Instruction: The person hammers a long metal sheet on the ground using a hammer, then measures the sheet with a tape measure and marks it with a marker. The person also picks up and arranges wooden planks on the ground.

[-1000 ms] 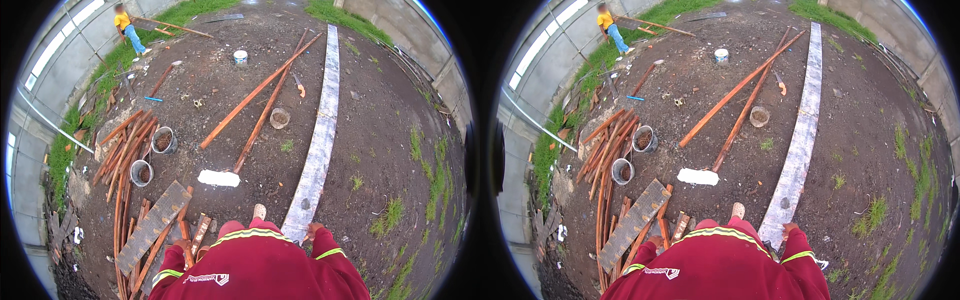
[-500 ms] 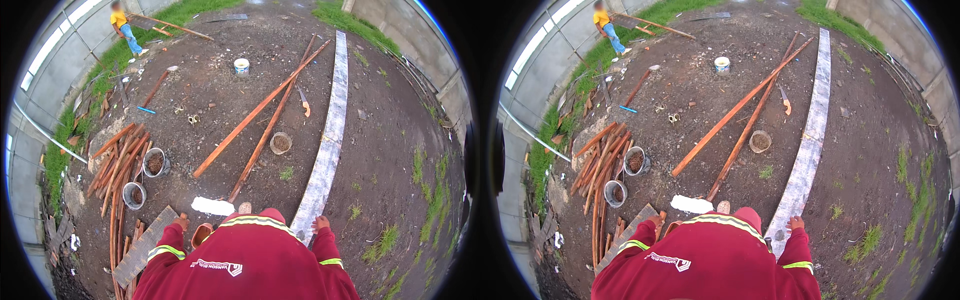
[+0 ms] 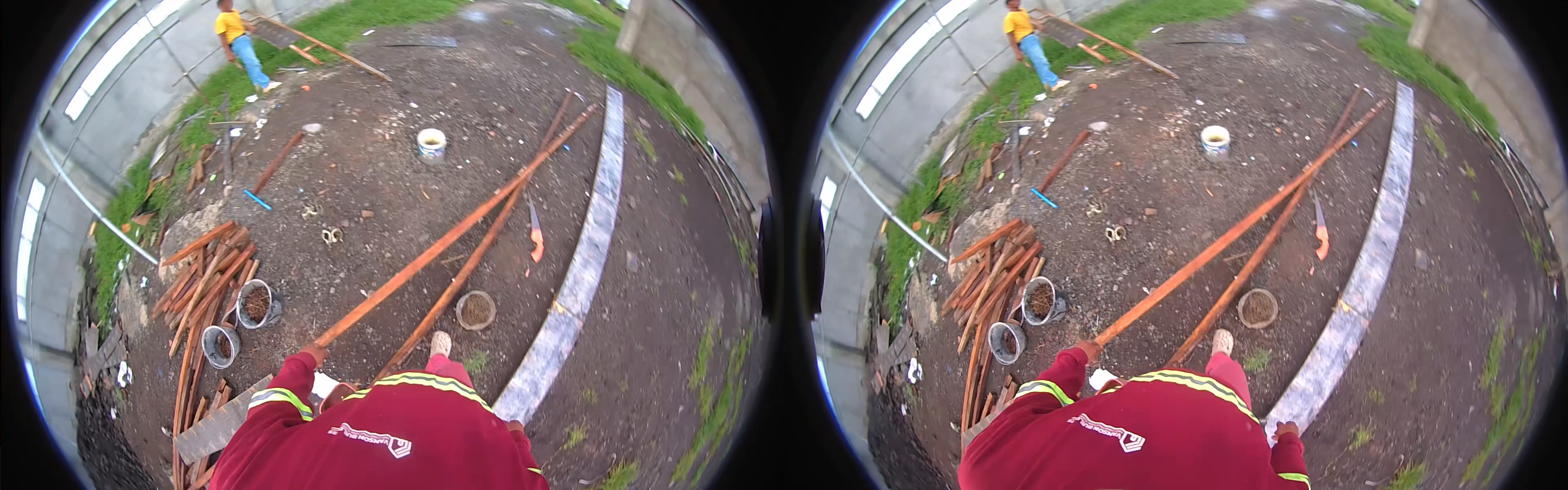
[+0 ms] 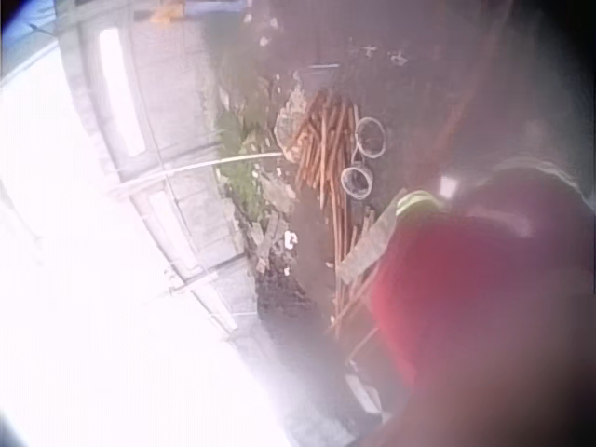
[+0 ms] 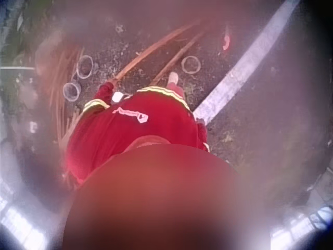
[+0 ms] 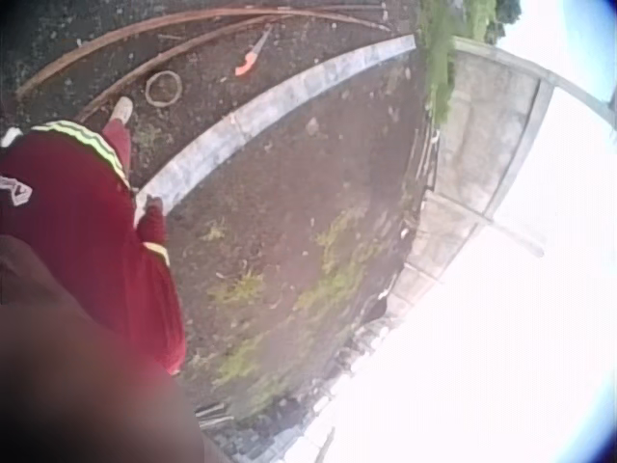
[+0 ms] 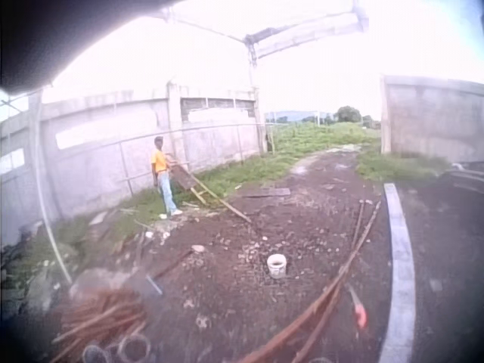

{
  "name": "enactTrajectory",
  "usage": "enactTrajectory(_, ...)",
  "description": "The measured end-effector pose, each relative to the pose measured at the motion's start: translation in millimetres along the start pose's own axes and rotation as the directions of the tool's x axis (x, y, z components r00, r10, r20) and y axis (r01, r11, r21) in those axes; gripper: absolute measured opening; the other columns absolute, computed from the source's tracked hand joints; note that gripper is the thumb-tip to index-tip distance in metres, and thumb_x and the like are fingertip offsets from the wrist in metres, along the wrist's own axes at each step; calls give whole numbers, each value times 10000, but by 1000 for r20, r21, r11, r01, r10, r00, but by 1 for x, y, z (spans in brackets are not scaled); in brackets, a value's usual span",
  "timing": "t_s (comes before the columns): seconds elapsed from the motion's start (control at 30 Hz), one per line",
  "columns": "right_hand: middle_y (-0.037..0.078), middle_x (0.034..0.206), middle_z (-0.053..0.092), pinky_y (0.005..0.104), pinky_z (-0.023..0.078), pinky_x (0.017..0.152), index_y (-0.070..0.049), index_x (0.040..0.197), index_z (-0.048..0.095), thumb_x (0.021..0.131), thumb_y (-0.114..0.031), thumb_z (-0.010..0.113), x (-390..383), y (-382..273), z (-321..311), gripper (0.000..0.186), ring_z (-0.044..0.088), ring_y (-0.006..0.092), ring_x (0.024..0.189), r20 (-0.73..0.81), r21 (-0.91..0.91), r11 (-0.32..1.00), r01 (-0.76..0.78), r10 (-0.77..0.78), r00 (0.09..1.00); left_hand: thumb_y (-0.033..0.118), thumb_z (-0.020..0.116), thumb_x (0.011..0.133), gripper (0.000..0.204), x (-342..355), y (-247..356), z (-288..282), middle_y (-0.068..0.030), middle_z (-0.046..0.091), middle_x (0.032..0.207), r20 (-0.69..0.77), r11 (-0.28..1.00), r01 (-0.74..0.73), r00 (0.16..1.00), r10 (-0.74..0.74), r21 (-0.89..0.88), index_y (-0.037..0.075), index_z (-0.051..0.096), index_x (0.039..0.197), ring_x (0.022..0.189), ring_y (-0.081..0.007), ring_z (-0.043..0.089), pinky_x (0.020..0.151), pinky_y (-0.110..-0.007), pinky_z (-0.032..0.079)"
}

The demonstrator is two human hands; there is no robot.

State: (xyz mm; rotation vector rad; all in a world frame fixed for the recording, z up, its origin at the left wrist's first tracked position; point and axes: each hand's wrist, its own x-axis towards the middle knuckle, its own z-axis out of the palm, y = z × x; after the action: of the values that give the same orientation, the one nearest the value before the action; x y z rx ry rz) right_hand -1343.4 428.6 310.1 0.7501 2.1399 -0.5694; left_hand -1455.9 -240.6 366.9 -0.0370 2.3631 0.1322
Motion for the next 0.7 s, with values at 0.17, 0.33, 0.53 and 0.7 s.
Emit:
enactTrajectory(0.17, 205, 1154, 568, 399, 469, 869, -28, 1295, 417, 680, -511, 693, 4, -267, -192, 830, 567, 311, 1050, 108, -229, 808, 542, -533, 839, 373, 528, 840, 359, 12, 62, -41, -140, 654, 871, -94, 957, 73, 990, -103, -281, 78, 647, 1008, 854, -275, 637, 763, -403, 492)
enactTrajectory(0.33, 83, 727, 603, 275, 465, 480, -34, 1042, 520, 930, -362, 369, -52, -535, -271, 378, 569, 143, 546, 434, 614, 647, 452, -756, 491, 337, 599, 805, 388, -13, 105, -93, -144, 658, 898, -263, 791, 140, 896, -357, -596, 54, 626, 1069, 873, -266, 638, 758, -359, 501)
enactTrajectory(0.53, 26, 528, 497, 251, 388, 350, -59, 745, 519, 897, -203, 382, -114, -658, -272, 251, 433, 101, 380, 169, 777, 254, 577, -966, 197, 377, 574, 799, 400, -61, 97, -35, -164, 635, 1023, 20, 570, 340, 870, -493, -748, 72, 641, 1049, 974, -320, 599, 865, -386, 457)
enactTrajectory(0.7, 23, 594, 535, 244, 414, 383, -67, 803, 523, 904, -267, 482, -43, -597, -224, 228, 505, 97, 452, 222, 594, 489, 639, -863, 454, 350, 582, 824, 325, -107, 84, 60, -91, 650, 763, -80, 737, 287, 904, -419, -612, 77, 648, 988, 662, -197, 636, 602, -338, 513)
